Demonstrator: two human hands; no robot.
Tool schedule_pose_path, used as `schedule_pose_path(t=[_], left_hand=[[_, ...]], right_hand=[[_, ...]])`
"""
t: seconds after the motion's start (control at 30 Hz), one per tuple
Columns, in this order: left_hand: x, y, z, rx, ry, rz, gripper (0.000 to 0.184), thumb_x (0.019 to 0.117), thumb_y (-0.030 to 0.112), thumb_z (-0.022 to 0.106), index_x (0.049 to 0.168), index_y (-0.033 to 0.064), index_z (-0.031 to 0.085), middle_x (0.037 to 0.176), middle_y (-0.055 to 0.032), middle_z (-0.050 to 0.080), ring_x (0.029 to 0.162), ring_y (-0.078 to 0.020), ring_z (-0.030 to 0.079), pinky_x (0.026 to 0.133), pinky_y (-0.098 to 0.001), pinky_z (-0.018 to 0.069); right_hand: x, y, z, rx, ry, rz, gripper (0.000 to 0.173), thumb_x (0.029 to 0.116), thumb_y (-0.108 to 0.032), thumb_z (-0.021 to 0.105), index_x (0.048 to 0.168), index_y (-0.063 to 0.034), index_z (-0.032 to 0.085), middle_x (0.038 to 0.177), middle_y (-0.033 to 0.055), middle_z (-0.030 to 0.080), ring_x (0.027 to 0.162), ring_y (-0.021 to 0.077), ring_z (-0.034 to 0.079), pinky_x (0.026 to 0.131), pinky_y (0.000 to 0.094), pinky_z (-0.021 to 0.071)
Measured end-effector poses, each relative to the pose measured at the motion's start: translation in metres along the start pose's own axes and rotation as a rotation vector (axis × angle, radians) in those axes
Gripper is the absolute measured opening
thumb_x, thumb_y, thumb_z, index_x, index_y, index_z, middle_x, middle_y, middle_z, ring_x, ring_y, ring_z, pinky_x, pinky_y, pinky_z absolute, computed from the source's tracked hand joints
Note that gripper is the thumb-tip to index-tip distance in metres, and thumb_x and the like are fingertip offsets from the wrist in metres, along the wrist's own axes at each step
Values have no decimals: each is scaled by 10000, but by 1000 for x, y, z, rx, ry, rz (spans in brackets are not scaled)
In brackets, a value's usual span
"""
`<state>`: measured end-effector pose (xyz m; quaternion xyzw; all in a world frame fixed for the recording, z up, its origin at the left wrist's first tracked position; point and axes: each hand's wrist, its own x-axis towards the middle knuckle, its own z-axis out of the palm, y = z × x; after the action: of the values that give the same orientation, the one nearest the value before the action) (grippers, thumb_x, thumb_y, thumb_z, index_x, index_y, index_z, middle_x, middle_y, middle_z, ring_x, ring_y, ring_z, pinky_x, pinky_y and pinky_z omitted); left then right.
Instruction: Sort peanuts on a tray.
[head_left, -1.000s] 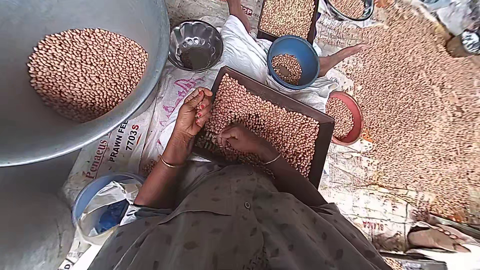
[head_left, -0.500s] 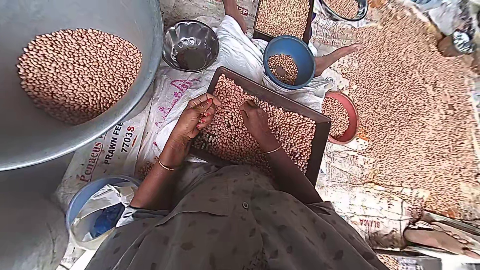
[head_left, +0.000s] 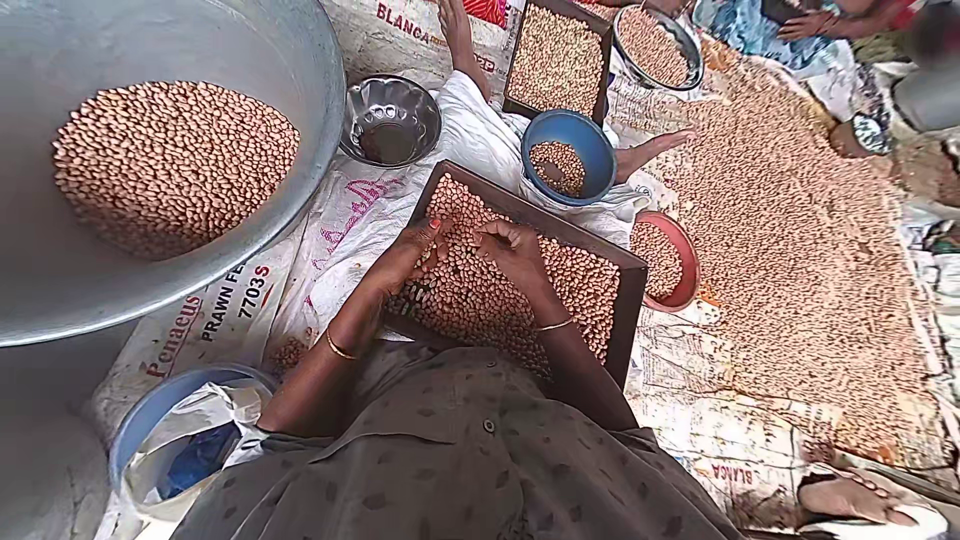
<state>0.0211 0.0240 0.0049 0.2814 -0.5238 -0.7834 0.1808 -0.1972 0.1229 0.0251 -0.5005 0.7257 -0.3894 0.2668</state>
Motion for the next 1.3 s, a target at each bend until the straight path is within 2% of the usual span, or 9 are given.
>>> schedule_pose_path(t=[0.1,0.23,0.43,0.8,0.87,0.97,1.03,1.2,1.3], left_hand=[[16,12,5,-99,-33,-44,470,1110,476,299,1179,174,652,661,51,497,416,-4,303,376,-135,242],[22,9,0,-495,-92,58,415,1122,345,300,1013,119,631,650,59,478,397,15,344,358,-111,296],[26,4,-4,-649,-105,137,325,1118,282,335,997,135,598,660,66,463,412,19,364,364,-103,307],[25,3,-4,-672,-89,189,328,1121,289,327,992,133,585,638,70,426,407,16,340,364,-105,288],[25,2,-5,-668,-88,185,378,1123,331,312,1028,118,610,637,71,434,410,12,343,369,-108,289],[24,5,-3,-537,-66,104,557,1122,439,199,1178,100,637,664,63,458,417,11,322,372,-115,266],[21,7,0,-425,-58,59,591,1118,474,181,1235,108,630,699,45,494,407,10,299,361,-115,247],[23,8,-1,-562,-58,80,534,1123,436,198,1059,123,626,678,67,482,413,20,331,369,-105,269],[24,-1,-10,-720,-103,165,427,1124,374,256,1019,135,593,669,67,455,420,15,357,370,-104,293]], right_hand=[[8,-25,-5,186,-82,-91,233,1053,-111,567,1242,-32,679,959,94,730,703,124,695,659,263,609],[35,-5,9,36,93,-176,215,1073,-142,526,1170,-8,663,957,137,700,734,193,669,667,337,579],[41,21,54,-363,156,-300,315,969,-86,684,1279,-31,683,1342,191,616,1198,364,619,993,499,530],[55,45,71,-437,263,-378,180,974,-105,662,1098,-15,756,1249,197,680,1155,374,650,965,488,546],[46,40,60,-353,263,-361,161,978,-70,650,1098,-7,739,1289,177,660,1160,316,660,977,450,555],[36,25,38,-112,319,-312,165,999,-61,620,1121,1,711,1256,158,662,974,216,674,764,338,569],[29,0,26,38,224,-347,211,1016,-75,610,1192,2,698,1297,136,661,1064,170,678,830,287,584],[31,-17,35,-45,143,-347,240,1040,-106,591,1242,-5,673,1133,137,701,924,189,687,809,322,580],[41,0,54,-207,80,-320,230,993,-64,649,1212,-19,701,1257,165,671,1064,285,685,914,422,571]])
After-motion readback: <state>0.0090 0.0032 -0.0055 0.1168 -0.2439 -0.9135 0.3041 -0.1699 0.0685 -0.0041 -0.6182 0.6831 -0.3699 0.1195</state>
